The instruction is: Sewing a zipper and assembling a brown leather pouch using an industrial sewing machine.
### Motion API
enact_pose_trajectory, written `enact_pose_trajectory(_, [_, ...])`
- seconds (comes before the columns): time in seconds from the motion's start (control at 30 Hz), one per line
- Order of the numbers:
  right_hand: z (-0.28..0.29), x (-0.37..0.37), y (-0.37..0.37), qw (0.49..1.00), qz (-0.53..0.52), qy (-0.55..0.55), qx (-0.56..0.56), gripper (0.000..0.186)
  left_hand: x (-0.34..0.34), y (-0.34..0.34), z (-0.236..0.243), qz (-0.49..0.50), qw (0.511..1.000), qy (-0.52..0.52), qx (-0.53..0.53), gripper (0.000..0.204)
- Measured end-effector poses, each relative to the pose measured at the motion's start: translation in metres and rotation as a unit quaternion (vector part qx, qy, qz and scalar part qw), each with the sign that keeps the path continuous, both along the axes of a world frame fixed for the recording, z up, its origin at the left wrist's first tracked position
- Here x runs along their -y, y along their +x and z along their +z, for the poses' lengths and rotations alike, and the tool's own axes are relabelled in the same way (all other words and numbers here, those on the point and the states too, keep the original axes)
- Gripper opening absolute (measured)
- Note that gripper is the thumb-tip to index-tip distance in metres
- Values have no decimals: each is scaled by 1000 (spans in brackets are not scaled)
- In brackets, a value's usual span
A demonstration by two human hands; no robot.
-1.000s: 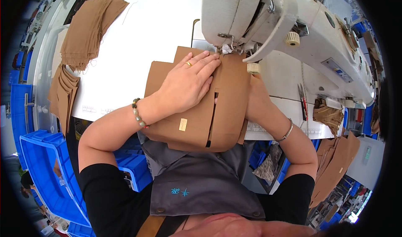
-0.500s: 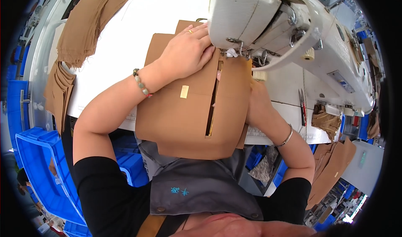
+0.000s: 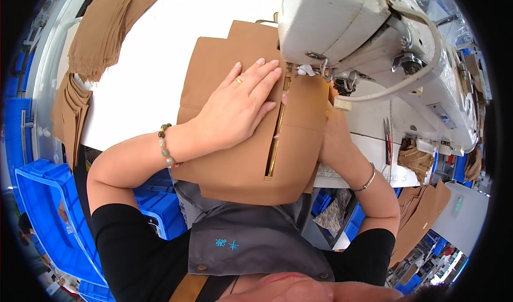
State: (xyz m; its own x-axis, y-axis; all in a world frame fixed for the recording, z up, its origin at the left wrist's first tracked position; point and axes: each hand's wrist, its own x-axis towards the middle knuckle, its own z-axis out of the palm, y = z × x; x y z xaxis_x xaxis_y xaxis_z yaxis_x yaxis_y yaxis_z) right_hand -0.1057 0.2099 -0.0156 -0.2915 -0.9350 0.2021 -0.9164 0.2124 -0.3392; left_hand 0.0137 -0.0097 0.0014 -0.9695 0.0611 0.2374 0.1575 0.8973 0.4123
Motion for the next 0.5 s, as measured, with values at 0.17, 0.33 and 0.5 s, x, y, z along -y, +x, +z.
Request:
enact_pose_trajectory(0.17, [7,3,-2,998,17,-47,-31,53,1,0,-6,-11,1000,-2,-19,53])
enact_pose_trajectory(0.33, [12,6,-5,996,43,-61,-49,53,2,1,-6,-20,1000,12,-21,50])
enact_pose_trajectory(0.5, [11,5,-4,998,31,-48,-30,53,3,-3,-7,-29,999,-1,-24,47])
